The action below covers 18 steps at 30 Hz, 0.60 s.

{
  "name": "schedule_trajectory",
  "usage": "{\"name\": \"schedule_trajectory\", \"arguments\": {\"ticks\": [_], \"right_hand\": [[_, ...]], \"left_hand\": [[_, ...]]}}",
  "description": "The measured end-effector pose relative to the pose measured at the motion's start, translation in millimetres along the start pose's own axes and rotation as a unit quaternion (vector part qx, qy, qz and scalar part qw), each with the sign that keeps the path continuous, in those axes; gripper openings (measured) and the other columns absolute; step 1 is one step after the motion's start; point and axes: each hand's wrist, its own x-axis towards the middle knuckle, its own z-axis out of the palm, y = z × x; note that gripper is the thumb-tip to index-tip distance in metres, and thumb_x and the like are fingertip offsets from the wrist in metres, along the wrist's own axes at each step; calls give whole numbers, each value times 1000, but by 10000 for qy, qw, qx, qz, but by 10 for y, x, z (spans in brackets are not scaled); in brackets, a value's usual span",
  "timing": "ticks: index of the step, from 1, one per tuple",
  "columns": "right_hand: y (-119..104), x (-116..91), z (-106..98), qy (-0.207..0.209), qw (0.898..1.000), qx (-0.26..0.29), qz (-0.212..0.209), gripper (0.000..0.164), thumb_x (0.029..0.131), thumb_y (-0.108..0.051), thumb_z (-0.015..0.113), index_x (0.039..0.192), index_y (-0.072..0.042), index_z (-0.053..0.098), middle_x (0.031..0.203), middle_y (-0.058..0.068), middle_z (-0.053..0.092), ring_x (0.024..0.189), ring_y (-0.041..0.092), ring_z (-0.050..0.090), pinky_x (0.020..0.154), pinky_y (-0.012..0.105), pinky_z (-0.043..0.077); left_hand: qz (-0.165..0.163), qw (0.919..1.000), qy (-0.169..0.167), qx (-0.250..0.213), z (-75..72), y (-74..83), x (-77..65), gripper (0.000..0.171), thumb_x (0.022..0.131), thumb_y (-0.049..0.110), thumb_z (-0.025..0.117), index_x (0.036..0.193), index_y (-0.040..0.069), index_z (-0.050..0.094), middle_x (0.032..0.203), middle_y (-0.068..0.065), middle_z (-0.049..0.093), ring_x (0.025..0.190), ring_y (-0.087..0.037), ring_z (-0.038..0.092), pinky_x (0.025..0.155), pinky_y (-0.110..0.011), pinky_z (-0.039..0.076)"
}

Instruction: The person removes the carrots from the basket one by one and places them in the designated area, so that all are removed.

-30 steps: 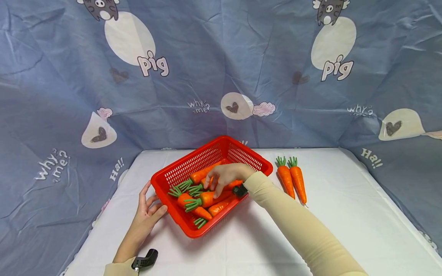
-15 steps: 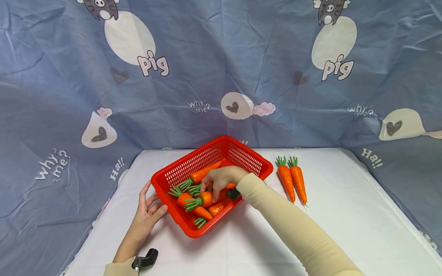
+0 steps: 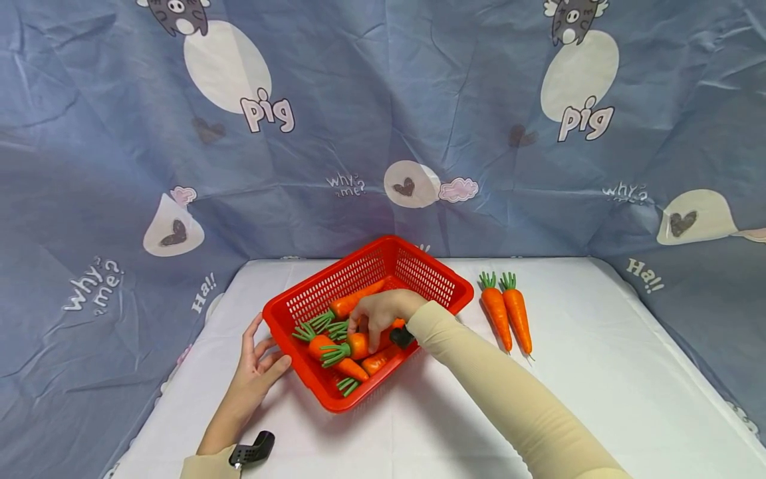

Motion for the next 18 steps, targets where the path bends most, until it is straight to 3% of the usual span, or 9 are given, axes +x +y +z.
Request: {"name": "schedule_trajectory", "arguments": {"ticks": [9, 18], "right_hand": [[-17, 2, -4, -21, 9998, -194, -103, 34, 87, -2, 87, 114, -17, 74, 108, -3, 69, 101, 10, 60, 88, 22, 51], [-10, 38, -10, 182, 9996, 17, -208, 36, 87, -7, 89, 116, -20, 72, 119, 1, 69, 108, 13, 60, 91, 25, 52]], "left_hand": [[35, 10000, -25, -12, 1, 5, 0, 98, 104, 7, 67, 172, 33, 1, 137, 4, 59, 114, -1, 72, 94, -19, 59], [33, 10000, -5, 10, 6, 8, -3, 99, 103, 6, 68, 172, 33, 1, 136, 9, 60, 115, -1, 72, 95, -19, 59]]}}
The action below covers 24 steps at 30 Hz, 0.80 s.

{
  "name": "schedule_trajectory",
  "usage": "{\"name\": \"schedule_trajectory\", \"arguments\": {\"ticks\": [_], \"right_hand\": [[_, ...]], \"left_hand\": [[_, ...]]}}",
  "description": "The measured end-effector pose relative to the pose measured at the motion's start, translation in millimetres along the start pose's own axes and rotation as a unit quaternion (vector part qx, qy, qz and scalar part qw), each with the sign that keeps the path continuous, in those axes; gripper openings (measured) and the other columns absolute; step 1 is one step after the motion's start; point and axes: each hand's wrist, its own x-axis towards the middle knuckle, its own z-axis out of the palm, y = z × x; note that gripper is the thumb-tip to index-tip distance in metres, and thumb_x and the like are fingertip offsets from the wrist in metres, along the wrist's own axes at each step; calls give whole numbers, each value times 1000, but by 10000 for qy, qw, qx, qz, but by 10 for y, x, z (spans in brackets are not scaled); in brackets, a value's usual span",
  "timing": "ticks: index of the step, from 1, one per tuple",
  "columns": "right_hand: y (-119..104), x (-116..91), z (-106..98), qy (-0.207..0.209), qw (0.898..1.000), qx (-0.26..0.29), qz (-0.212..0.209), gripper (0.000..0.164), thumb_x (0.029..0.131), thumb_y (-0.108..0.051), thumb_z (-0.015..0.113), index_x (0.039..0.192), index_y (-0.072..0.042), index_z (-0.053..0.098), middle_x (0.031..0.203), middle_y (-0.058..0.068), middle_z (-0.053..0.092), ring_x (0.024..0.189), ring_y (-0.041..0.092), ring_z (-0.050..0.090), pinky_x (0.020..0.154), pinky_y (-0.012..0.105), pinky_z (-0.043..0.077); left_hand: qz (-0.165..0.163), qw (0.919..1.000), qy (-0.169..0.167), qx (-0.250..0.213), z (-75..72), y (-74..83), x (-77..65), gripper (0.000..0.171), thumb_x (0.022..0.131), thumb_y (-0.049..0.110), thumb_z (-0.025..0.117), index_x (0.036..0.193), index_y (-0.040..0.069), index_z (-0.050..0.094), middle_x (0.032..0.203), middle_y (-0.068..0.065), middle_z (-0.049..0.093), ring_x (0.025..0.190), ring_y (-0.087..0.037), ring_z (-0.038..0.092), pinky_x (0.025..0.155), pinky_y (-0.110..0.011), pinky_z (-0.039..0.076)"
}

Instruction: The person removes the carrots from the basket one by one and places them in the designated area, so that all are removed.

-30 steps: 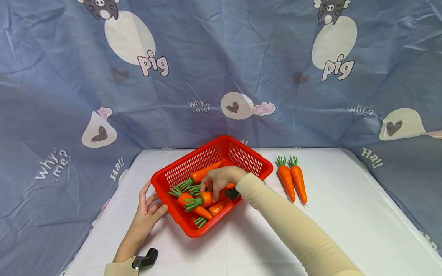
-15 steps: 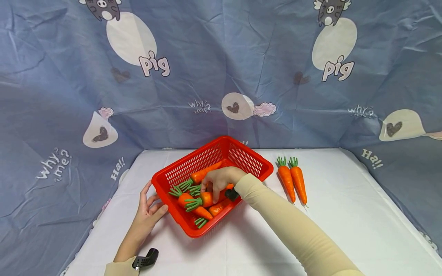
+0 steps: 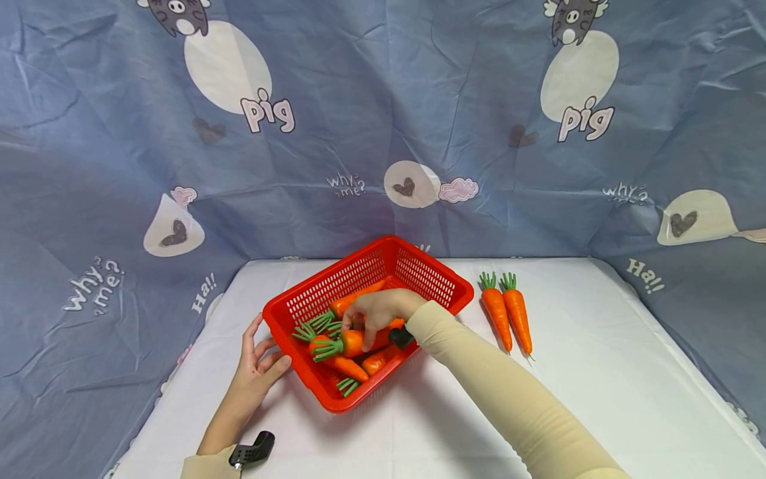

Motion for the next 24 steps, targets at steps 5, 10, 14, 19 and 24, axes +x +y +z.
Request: {"name": "schedule_trajectory", "arguments": {"ticks": [5, 10, 14, 19, 24], "right_hand": [[-22, -3, -9, 83, 9998, 76, -141, 38, 88, -8, 88, 121, -17, 72, 116, 2, 68, 104, 13, 59, 85, 24, 52], [-45, -22, -13, 169, 9994, 183, -256, 40, 88, -8, 88, 124, -15, 72, 112, 1, 67, 105, 15, 59, 83, 23, 50], [-76, -42, -15, 205, 9988, 254, -377, 40, 88, -10, 88, 125, -16, 72, 117, 3, 69, 107, 18, 60, 80, 23, 52], [-121, -42, -21, 196, 9971, 409, -604, 37, 88, -9, 88, 120, -17, 72, 115, 2, 69, 95, 15, 59, 74, 23, 51], [-164, -53, -42, 239, 9959, 543, -683, 38, 88, -11, 89, 121, -19, 71, 116, 0, 70, 107, 17, 62, 82, 24, 54]], "left_hand": [[-11, 10000, 2, 20, 1, 9, -4, 99, 104, 8, 68, 172, 33, 1, 135, 12, 60, 115, -1, 71, 95, -19, 59], [-27, 10000, 2, 14, 1, 14, -4, 99, 103, 8, 68, 172, 33, 1, 134, 13, 61, 114, -1, 71, 94, -19, 59], [-67, 9999, 30, 113, 6, 22, -7, 98, 103, 9, 69, 172, 33, 2, 133, 14, 61, 114, 0, 71, 94, -19, 59], [-154, 9995, 85, 249, 14, 44, -19, 98, 104, 11, 69, 171, 33, 2, 133, 16, 61, 115, 2, 70, 94, -18, 58], [-177, 9995, 87, 229, 12, 46, -19, 98, 104, 12, 69, 171, 34, 2, 132, 16, 61, 114, 1, 71, 94, -19, 58]]}}
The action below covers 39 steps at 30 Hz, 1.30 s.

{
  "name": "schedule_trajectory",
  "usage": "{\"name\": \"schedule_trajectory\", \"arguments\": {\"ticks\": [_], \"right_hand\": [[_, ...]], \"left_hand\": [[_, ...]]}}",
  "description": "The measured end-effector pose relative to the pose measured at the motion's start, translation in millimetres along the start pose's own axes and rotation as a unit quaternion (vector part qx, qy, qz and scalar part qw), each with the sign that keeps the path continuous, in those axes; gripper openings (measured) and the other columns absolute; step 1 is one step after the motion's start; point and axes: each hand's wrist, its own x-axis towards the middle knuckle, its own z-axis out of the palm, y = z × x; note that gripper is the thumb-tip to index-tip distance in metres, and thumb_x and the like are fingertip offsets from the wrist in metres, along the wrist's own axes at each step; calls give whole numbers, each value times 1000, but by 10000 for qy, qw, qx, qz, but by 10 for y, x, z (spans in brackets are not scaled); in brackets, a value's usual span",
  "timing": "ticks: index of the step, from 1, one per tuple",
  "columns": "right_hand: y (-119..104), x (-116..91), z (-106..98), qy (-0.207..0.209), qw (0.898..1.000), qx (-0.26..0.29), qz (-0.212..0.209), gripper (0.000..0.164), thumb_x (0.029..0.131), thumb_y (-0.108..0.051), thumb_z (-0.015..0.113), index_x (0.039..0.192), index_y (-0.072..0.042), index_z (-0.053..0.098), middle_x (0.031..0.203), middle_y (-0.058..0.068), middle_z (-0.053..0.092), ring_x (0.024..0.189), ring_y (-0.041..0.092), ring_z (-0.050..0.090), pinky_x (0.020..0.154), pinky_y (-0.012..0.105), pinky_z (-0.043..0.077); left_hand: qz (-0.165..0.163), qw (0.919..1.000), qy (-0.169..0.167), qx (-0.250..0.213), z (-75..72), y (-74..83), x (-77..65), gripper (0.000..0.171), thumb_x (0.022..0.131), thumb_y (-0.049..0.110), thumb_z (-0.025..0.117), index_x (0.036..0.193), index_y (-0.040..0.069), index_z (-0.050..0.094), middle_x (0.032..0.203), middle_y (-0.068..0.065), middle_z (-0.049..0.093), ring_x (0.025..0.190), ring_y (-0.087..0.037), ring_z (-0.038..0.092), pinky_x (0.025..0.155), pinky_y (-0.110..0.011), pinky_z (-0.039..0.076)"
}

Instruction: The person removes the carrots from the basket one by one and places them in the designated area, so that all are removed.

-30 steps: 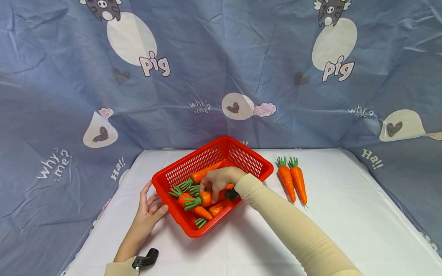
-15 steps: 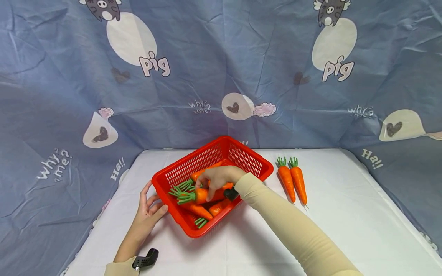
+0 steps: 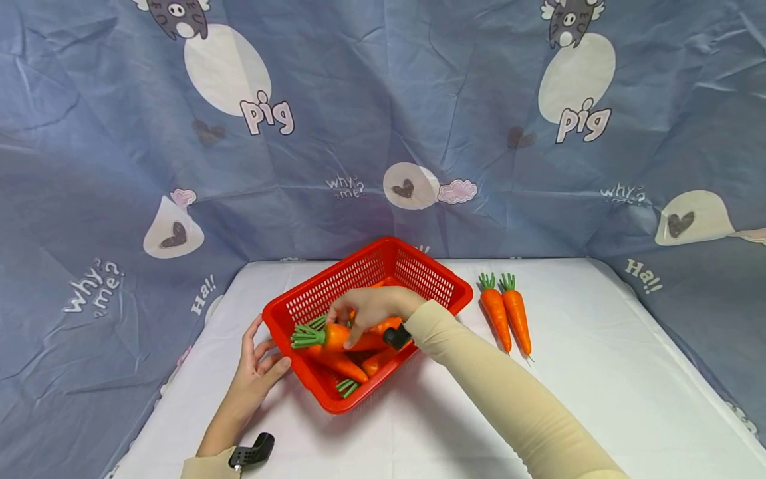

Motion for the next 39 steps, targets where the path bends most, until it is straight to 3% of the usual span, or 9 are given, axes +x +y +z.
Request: {"name": "schedule_trajectory", "arguments": {"ticks": [11, 18, 26, 33, 39], "right_hand": [[-58, -86, -70, 260, 9991, 340, -61, 40, 89, -10, 87, 125, -15, 70, 115, 3, 70, 98, 17, 65, 94, 51, 62], [-72, -144, -139, 405, 9980, 488, -59, 41, 90, -13, 87, 127, -13, 68, 115, 3, 70, 102, 15, 65, 84, 37, 63], [-14, -276, -288, 598, 9942, 890, 103, 47, 90, -19, 87, 132, -11, 67, 118, 6, 68, 103, 18, 66, 96, 51, 63], [67, -442, -448, 927, 9905, 1017, 55, 50, 90, -22, 88, 134, -12, 66, 122, 7, 65, 103, 20, 67, 89, 43, 66], [108, -586, -557, 1121, 9887, 984, 142, 48, 92, -25, 86, 133, -12, 66, 121, 8, 66, 104, 22, 67, 88, 41, 66]], "left_hand": [[33, 10000, 16, -79, 4, -8, -1, 98, 103, 10, 69, 171, 34, 3, 136, 5, 61, 113, 0, 72, 93, -19, 59], [34, 9998, 13, -218, -8, -36, 10, 98, 103, 8, 69, 171, 35, 3, 135, 6, 62, 112, -1, 72, 93, -19, 59], [125, 9995, -28, -298, -8, -51, 23, 98, 103, 6, 68, 171, 33, 3, 134, 5, 63, 111, -2, 73, 93, -19, 59], [147, 9995, -34, -272, 4, -39, 20, 98, 103, 5, 67, 172, 32, 3, 137, -2, 61, 112, -1, 72, 93, -20, 60], [98, 9996, -19, -258, 5, -23, 9, 98, 104, 5, 67, 171, 33, 2, 136, 3, 60, 112, -1, 72, 92, -19, 60]]}}
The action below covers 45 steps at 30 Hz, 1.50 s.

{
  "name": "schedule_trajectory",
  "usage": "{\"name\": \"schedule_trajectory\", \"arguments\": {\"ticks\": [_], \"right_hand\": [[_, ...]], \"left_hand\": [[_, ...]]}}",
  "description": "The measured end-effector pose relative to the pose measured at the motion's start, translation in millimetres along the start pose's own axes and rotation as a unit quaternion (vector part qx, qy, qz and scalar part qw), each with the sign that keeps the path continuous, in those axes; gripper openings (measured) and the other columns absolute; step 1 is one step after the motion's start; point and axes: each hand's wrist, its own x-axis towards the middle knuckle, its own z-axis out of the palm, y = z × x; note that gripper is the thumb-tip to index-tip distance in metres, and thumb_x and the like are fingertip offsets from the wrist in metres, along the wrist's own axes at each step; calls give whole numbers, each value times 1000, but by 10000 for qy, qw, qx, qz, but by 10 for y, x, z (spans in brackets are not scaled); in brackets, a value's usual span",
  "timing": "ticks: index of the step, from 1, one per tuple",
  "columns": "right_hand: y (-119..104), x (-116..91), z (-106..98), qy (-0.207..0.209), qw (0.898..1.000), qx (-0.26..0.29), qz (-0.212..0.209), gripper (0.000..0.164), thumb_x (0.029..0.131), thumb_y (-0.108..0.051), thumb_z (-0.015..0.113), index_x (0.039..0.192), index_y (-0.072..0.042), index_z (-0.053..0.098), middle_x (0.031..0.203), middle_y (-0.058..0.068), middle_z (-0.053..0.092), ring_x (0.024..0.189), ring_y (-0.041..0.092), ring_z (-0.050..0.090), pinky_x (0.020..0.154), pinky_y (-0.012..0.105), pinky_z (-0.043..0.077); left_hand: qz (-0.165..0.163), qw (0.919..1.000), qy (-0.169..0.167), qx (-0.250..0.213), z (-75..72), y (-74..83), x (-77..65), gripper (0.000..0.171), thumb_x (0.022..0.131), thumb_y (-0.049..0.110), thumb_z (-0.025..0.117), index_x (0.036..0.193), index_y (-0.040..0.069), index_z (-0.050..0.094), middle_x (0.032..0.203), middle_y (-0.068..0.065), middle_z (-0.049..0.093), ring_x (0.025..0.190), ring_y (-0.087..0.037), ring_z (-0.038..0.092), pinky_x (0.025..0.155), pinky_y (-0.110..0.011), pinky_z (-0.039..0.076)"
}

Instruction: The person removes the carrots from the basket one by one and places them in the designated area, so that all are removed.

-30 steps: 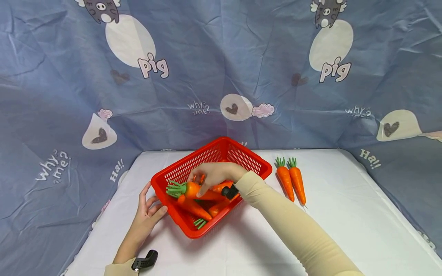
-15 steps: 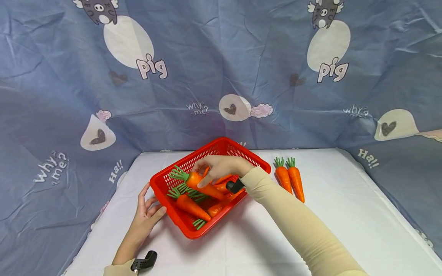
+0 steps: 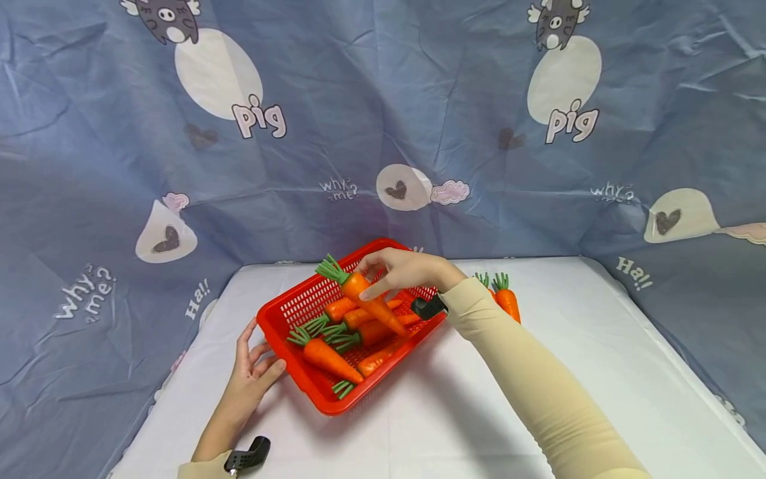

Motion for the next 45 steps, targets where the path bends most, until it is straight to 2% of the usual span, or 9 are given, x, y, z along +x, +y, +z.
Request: {"name": "schedule_trajectory", "arguments": {"ticks": [7, 12, 13, 19, 20, 26, 31, 37, 45], "right_hand": [[54, -129, -155, 140, 9993, 331, 76, 47, 94, -20, 83, 135, -8, 64, 120, 10, 65, 102, 22, 69, 89, 37, 66], [133, -211, -257, 290, 9984, 482, 97, 46, 95, -17, 81, 136, -5, 63, 117, 9, 63, 96, 20, 68, 88, 37, 66], [155, -221, -271, 296, 9983, 484, 100, 46, 96, -17, 81, 136, -4, 62, 116, 9, 62, 95, 20, 68, 90, 41, 65], [244, -300, -329, 367, 9985, 359, 167, 45, 96, -18, 81, 135, -4, 62, 116, 9, 62, 100, 22, 68, 91, 43, 66], [255, -317, -341, 399, 9985, 339, 190, 45, 96, -18, 81, 135, -4, 62, 117, 10, 63, 100, 22, 68, 89, 40, 66], [354, -419, -438, 556, 9972, 401, 297, 45, 96, -17, 80, 135, -3, 62, 115, 8, 63, 94, 20, 66, 88, 39, 66], [470, -515, -535, 730, 9954, 477, 400, 43, 97, -17, 79, 134, -3, 62, 110, 6, 59, 95, 21, 62, 85, 36, 65], [660, -649, -653, 892, 9925, 564, 608, 46, 98, -19, 78, 137, -2, 61, 116, 10, 55, 97, 22, 62, 89, 40, 66], [935, -837, -785, 1012, 9883, 755, 860, 49, 101, -21, 75, 139, 1, 55, 112, 8, 60, 94, 20, 67, 90, 42, 66]], "left_hand": [[-30, 10000, -11, -1, 6, 6, -5, 97, 104, 7, 67, 171, 34, 2, 137, -2, 58, 112, -2, 72, 93, -20, 60], [15, 10000, 20, 9, 11, -4, 4, 98, 103, 6, 67, 171, 33, 3, 132, 5, 60, 111, -1, 72, 93, -20, 60], [40, 10000, 28, 10, 11, -9, 7, 98, 103, 5, 67, 171, 32, 3, 131, 7, 61, 111, -1, 72, 92, -20, 60], [104, 9999, 34, -75, 14, -10, 6, 98, 102, 3, 67, 172, 30, 4, 129, 8, 62, 110, -1, 72, 91, -20, 61], [107, 9999, 28, -90, 16, -4, 2, 97, 102, 2, 67, 172, 30, 4, 129, 8, 62, 110, -2, 72, 91, -21, 61], [176, 9998, -16, -128, 16, 8, -6, 97, 102, 1, 66, 172, 29, 4, 128, 11, 63, 109, -2, 73, 90, -21, 61], [141, 9998, -17, -101, 7, -6, 1, 98, 103, 2, 66, 172, 30, 3, 129, 9, 62, 110, -1, 73, 91, -21, 60], [141, 9998, 0, -124, 10, -21, 9, 98, 103, 2, 66, 172, 30, 3, 131, 6, 62, 110, -2, 73, 91, -19, 60], [192, 9998, 11, -112, 10, -37, 17, 98, 103, 1, 66, 172, 30, 3, 131, 4, 62, 110, -2, 73, 91, -19, 60]]}}
